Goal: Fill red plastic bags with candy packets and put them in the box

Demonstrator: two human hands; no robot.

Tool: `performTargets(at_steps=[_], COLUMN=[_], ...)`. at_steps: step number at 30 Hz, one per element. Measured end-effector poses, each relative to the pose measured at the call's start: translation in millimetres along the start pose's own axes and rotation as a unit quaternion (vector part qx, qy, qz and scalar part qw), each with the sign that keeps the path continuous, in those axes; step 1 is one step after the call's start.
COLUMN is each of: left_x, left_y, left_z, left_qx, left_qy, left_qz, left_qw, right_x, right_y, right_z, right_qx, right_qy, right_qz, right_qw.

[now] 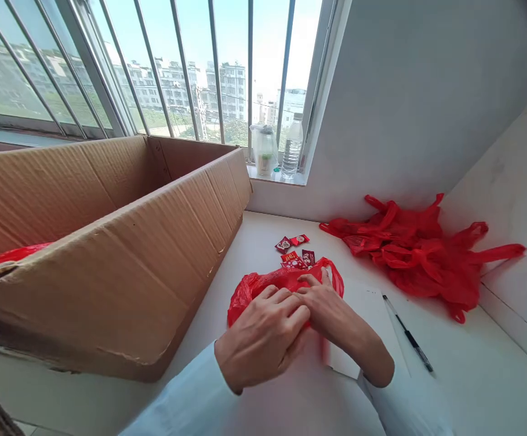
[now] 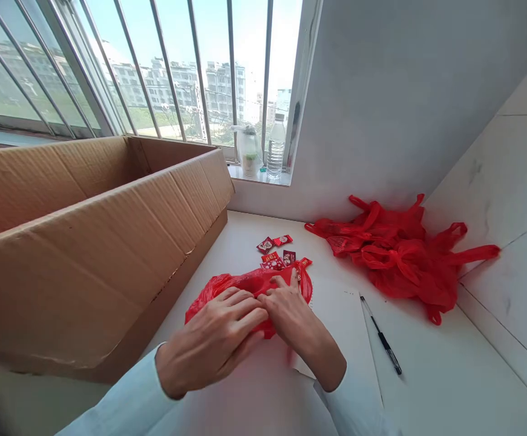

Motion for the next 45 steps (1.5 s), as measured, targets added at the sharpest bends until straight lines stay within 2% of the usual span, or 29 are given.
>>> performTargets(at_steps=[3,4,6,11,13,16,18,20,22,25,27,31,35,40,42,45], left_x=[45.9,56.4,65.4,47.7,45.3,51.3,55.0,56.0,55.3,57.2,62.4,71.4,71.0,70.0,67.9,63.5], left_y=[14.2,18.4,24.4,30.6,33.6,35.8,33.9,30.1,26.8,26.2,29.3,40.1,50.9,53.2,47.4,32.7], left_z=[10.6,9.6,1.7,-40.7,-61.4,-84.6,-89.1,-85.8,-79.8,-74.7,-74.6,-71.0,-59.0,-54.4,-56.1,-56.3], left_qx=[-0.043,-0.052,-0.061,-0.073,-0.116,-0.183,-0.204,-0.22,-0.242,-0.273,-0.284,-0.295,-0.304,-0.303,-0.292,-0.241], left_qy=[0.048,0.061,0.063,-0.002,-0.017,-0.02,-0.001,0.047,0.095,0.138,0.164,0.208,0.209,0.221,0.199,0.119], left_qz=[0.079,0.092,0.111,0.118,0.112,0.126,0.137,0.137,0.135,0.135,0.124,0.079,0.06,0.057,0.078,0.168], left_qw=[0.995,0.993,0.99,0.99,0.987,0.975,0.969,0.965,0.956,0.942,0.937,0.929,0.928,0.925,0.932,0.948], right_x=[16.9,18.5,15.6,3.3,5.7,13.1,15.8,15.1,12.4,8.8,8.3,10.0,10.5,10.5,6.7,-0.3], right_y=[-18.4,-21.6,-23.9,-22.8,-22.9,-21.4,-18.6,-14.1,-8.2,-0.5,-0.7,-13.9,-26.2,-24.3,-16.0,5.0], right_z=[-2.9,-4.0,-5.8,-9.0,-10.7,-12.0,-11.4,-9.7,-7.5,-4.4,-3.2,-3.3,-6.7,-15.2,-16.0,-10.6], right_qx=[0.039,0.047,0.067,0.129,0.142,0.146,0.159,0.188,0.214,0.229,0.237,0.244,0.229,0.214,0.192,0.092], right_qy=[0.005,0.012,0.024,0.046,0.062,0.087,0.105,0.131,0.174,0.242,0.258,0.213,0.158,0.186,0.17,0.083], right_qz=[-0.077,-0.093,-0.113,-0.132,-0.142,-0.151,-0.143,-0.129,-0.122,-0.134,-0.144,-0.145,-0.149,-0.145,-0.161,-0.165], right_qw=[0.996,0.994,0.991,0.982,0.978,0.974,0.971,0.965,0.954,0.933,0.925,0.935,0.949,0.948,0.953,0.979])
Point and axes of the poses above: each hand's wrist, its own z-axis towards the middle knuckle, its own x-axis out of the palm, y = z × x, the point moved 2 cm from there along z, towards the middle knuckle, and after that the axes turned 15 degrees about z, right-handed, at the moved point
